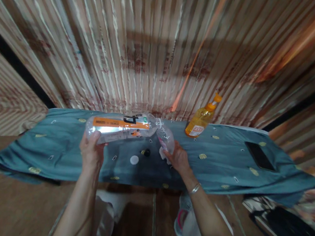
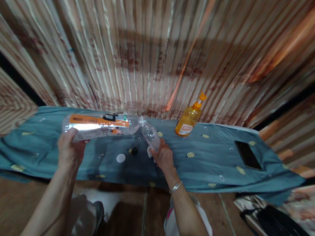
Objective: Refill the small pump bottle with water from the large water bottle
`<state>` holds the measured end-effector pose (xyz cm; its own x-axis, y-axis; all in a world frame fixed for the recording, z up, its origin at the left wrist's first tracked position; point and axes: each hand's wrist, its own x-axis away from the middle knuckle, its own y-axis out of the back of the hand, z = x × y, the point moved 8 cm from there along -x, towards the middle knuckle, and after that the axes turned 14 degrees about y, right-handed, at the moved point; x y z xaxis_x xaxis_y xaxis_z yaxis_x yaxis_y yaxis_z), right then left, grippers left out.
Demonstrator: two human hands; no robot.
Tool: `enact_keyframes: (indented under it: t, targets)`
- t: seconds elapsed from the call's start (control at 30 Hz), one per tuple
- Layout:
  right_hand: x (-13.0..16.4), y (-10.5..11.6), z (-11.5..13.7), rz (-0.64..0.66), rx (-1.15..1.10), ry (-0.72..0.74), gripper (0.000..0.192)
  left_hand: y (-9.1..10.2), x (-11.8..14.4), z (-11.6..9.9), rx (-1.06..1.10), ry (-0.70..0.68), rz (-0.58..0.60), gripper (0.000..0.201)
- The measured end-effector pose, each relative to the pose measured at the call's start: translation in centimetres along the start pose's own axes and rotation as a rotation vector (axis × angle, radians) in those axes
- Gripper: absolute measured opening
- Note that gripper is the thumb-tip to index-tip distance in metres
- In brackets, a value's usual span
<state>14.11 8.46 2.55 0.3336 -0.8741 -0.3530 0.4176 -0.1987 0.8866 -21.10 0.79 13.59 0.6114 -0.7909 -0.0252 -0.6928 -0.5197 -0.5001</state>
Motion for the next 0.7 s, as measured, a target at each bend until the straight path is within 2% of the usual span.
enact_keyframes:
  t: [0.2,0.37,0.5,0.7]
  targets:
    - [0.1,-0.1,0.2,-0.010,-0.003,0.019,0.050,0.2,0.0,-0.2,-0.046,-0.013,0.002,0.067]
    - [0.4,-0.1,0.3,-0.078,-0.009,0.046,0.054,0.7,0.0,-0.6,-0.043,-0.011,-0.011,0.058]
    - [0.8,-0.2,0.1,-0.138,-0.050,0.082,0.054,1.0,0.1,-0.5,-0.030,0.003,0.005,0.061]
    - [1.3,-0.4,-0.4,-0.160,-0.052,0.064,0.065,1.9,0.3,0.0,-0.029,0.045,-0.030,0.070]
